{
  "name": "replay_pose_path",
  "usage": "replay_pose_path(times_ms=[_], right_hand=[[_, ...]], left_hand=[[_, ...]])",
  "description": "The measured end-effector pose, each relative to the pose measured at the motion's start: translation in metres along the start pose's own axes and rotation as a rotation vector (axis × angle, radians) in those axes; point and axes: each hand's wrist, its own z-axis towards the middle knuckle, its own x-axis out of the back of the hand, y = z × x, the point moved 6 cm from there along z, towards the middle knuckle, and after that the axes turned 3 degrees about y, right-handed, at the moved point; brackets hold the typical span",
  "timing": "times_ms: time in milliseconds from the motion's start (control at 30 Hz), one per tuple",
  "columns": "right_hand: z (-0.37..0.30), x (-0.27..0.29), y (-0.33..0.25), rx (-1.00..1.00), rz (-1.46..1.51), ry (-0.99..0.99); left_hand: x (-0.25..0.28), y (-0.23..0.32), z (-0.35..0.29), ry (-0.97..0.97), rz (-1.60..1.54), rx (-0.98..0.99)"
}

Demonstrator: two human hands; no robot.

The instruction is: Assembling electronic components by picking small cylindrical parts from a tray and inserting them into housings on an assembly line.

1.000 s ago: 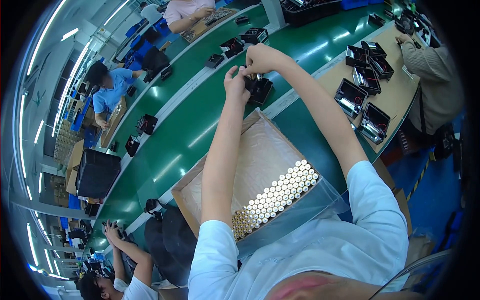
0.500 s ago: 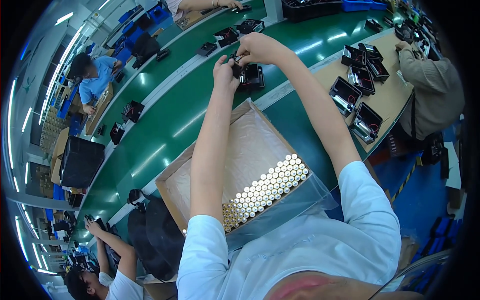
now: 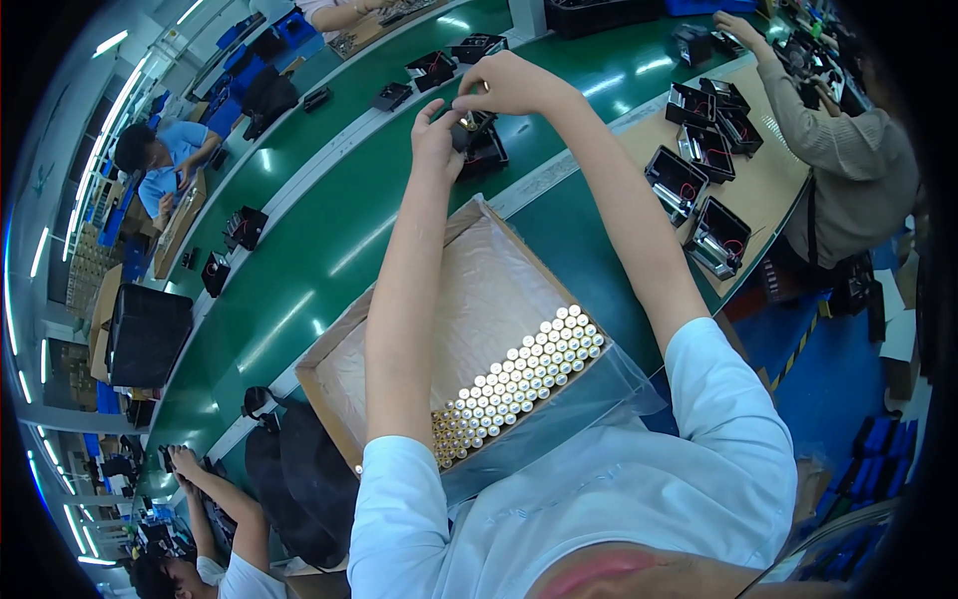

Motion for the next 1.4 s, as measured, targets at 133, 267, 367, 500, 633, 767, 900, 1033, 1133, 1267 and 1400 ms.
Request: replay_pose_path(times_ms=[133, 267, 367, 500, 633, 767, 900, 1033, 1133, 1267, 1400], right_hand=[[0.003, -0.003, 0.005, 0.015, 0.018, 0.031], [0.005, -0.014, 0.013, 0.028, 0.004, 0.037], [0.008, -0.02, 0.016, 0.093, -0.065, 0.043], [0.001, -0.02, 0.02, -0.132, 0.026, 0.127], [0.0, -0.033, 0.024, -0.357, 0.193, 0.003], [-0.002, -0.049, 0.027, -0.497, 0.326, -0.127], [0.0, -0.055, 0.031, -0.44, 0.299, -0.085], [0.004, -0.061, 0.042, -0.346, 0.168, -0.073], [0.002, -0.058, 0.034, -0.398, 0.364, -0.128], [-0.004, -0.053, 0.026, -0.438, 0.544, -0.172], [-0.009, -0.048, 0.022, -0.366, 0.493, -0.178]], left_hand=[[-0.005, 0.0, -0.002, -0.062, 0.023, 0.015], [-0.009, -0.004, -0.003, -0.126, 0.024, 0.023], [-0.01, -0.005, -0.003, -0.139, 0.04, -0.008], [-0.009, 0.0, -0.006, -0.058, 0.083, -0.023], [-0.002, 0.002, -0.003, -0.015, 0.108, -0.064], [0.003, 0.003, 0.001, 0.009, 0.126, -0.096], [0.006, 0.003, 0.001, 0.054, 0.098, -0.097], [0.001, 0.002, -0.003, 0.059, 0.082, -0.048], [0.007, 0.003, 0.001, 0.056, 0.037, -0.057], [0.008, 0.001, 0.007, 0.037, -0.028, -0.055], [0.009, 0.0, 0.012, 0.034, -0.114, -0.05]])
